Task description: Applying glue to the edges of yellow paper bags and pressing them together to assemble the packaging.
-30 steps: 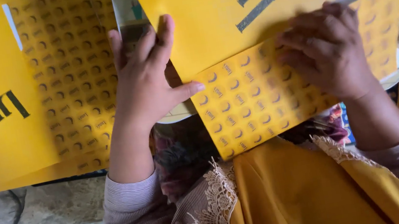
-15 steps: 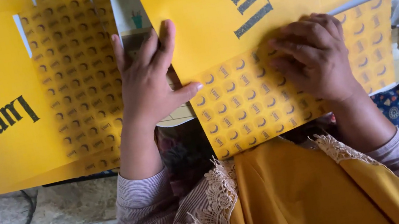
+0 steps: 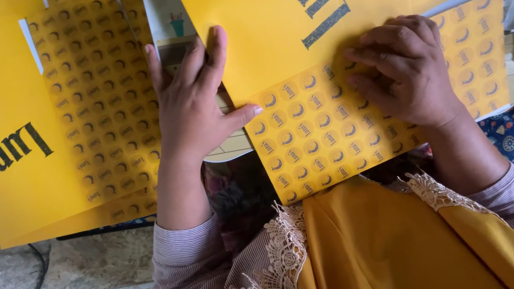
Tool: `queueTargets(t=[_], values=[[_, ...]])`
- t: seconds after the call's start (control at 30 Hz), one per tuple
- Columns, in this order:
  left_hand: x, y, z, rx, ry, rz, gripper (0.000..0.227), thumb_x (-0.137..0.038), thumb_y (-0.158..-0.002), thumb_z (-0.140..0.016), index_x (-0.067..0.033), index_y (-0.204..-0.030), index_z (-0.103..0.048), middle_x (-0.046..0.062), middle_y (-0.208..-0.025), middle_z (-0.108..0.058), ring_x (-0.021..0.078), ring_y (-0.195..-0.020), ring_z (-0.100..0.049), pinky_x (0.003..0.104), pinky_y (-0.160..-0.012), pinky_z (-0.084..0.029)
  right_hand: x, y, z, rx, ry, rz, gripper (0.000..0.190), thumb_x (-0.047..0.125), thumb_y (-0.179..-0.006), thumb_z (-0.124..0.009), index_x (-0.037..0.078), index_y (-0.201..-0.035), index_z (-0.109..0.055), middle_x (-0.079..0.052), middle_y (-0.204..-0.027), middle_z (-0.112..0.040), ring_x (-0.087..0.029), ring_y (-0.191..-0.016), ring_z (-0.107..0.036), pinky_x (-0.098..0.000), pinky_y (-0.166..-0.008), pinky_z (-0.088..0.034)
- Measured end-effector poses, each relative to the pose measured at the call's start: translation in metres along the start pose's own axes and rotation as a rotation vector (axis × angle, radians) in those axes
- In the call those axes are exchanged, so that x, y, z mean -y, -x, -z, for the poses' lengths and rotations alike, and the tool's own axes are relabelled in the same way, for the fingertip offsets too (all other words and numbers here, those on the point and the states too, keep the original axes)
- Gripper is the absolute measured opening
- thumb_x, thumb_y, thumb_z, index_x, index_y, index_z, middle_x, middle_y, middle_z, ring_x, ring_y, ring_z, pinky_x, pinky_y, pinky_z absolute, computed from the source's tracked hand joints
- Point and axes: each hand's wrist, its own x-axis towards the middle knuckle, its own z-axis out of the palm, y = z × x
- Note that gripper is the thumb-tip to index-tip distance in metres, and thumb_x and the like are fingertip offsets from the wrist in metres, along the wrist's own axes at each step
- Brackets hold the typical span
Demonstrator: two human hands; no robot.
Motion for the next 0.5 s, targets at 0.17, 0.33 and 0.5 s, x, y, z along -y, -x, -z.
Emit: queueTargets(t=[0.17, 0.33, 0.5], values=[[-0.002, -0.002, 0.001, 0.009, -0.019, 0.015, 0.131, -0.061, -0.069, -0.098, -0.0159, -0.165, -0.022, 0.012, -0.155, -0.059, 0.0254, -0.130, -0.068, 0.063, -0.125, 0.002, 0.002, 0.000, 0.003, 0.010, 0.032, 0.010, 0.028, 0.011, -0.090, -0.089, -0.003, -0.113, -0.081, -0.016, -0.122, -0.069, -0.034, -0.118, -0.058, -0.0500, -0.113, -0.040], [0.000, -0.005, 0.001, 0.009, -0.008, -0.017, 0.133, -0.064, -0.068, -0.099, -0.0164, -0.164, -0.021, 0.012, -0.161, -0.054, 0.0263, -0.141, -0.063, 0.067, -0.124, 0.000, 0.008, -0.001, 0.018, 0.033, 0.090, -0.011, 0.036, 0.011, -0.090, -0.090, -0.005, -0.120, -0.079, -0.017, -0.127, -0.070, -0.034, -0.117, -0.059, -0.0512, -0.116, -0.042], [-0.003, -0.006, 0.008, -0.004, -0.010, -0.015, 0.124, -0.065, -0.073, -0.095, -0.0077, -0.162, -0.031, 0.019, -0.157, -0.057, 0.0294, -0.133, -0.069, 0.064, -0.123, 0.000, -0.001, 0.009, 0.019, 0.048, 0.148, -0.082, 0.038, 0.023, -0.091, -0.093, 0.001, -0.120, -0.082, -0.014, -0.132, -0.073, -0.032, -0.124, -0.059, -0.0503, -0.122, -0.028]])
